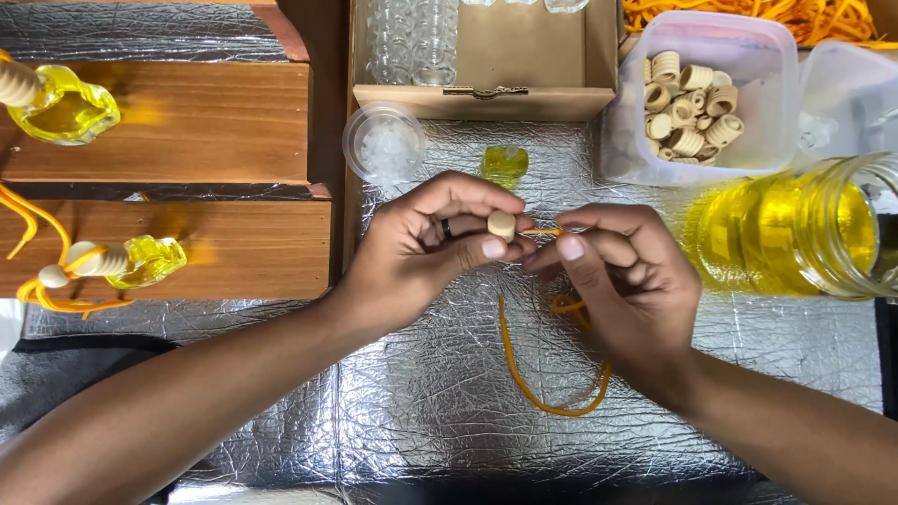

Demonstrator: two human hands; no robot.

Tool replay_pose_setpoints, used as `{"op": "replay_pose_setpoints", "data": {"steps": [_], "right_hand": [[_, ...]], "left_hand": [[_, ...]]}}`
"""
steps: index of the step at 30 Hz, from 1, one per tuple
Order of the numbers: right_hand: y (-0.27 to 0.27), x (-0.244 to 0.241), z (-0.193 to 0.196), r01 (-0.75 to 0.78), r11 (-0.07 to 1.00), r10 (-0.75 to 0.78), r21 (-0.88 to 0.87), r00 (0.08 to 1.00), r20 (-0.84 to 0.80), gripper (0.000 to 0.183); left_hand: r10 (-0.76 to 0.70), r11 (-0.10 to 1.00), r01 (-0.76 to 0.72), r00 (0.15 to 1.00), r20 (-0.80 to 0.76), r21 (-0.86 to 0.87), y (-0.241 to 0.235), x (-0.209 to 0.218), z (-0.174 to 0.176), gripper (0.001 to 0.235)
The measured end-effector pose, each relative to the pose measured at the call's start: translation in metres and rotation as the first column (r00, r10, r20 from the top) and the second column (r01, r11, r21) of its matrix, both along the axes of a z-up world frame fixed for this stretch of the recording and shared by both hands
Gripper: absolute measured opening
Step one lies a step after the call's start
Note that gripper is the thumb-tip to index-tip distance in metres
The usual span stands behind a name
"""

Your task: Filling small glass bottles with fragrance oil using a syringe and threading a cord through a wooden cap for assembly.

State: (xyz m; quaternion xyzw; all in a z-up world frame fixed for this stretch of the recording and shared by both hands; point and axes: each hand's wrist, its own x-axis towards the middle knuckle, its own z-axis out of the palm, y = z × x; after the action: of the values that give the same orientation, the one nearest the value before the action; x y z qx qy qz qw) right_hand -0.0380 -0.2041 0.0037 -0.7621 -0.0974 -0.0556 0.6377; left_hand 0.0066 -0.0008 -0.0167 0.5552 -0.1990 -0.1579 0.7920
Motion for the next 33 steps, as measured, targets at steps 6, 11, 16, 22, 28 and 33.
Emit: {"op": "replay_pose_setpoints", "data": {"steps": [6, 11, 16, 22, 28, 33], "right_hand": [[0.001, 0.0, 0.002, 0.021, 1.0, -0.02, -0.015, 0.998, 0.053, 0.013], [0.003, 0.0, -0.001, 0.027, 1.0, -0.027, 0.003, 0.996, 0.082, 0.012], [-0.002, -0.001, -0.004, -0.037, 0.999, 0.04, -0.029, 0.993, 0.11, 0.017], [-0.002, 0.0, -0.008, 0.062, 0.99, -0.046, -0.125, 0.99, 0.13, 0.012], [-0.001, 0.002, -0.008, 0.091, 0.994, -0.089, -0.059, 0.995, 0.037, 0.011], [-0.002, 0.003, -0.009, 0.071, 0.997, -0.071, -0.028, 0.997, 0.022, 0.011]], "left_hand": [[-0.013, 1.0, 0.013, 1.0, 0.027, -0.016, -0.001, -0.002, 0.005, 0.029], [-0.012, 1.0, 0.012, 0.999, 0.045, -0.01, -0.001, -0.002, 0.004, 0.021], [-0.022, 1.0, 0.023, 0.999, 0.025, -0.02, -0.001, -0.002, 0.003, 0.022], [0.017, 1.0, -0.018, 0.999, 0.039, 0.024, -0.002, 0.0, -0.008, 0.025], [0.05, 0.992, -0.051, 0.999, 0.018, 0.111, -0.003, 0.0, -0.007, 0.023], [-0.013, 0.999, 0.017, 0.997, -0.074, 0.052, -0.003, -0.001, -0.007, 0.022]]}}
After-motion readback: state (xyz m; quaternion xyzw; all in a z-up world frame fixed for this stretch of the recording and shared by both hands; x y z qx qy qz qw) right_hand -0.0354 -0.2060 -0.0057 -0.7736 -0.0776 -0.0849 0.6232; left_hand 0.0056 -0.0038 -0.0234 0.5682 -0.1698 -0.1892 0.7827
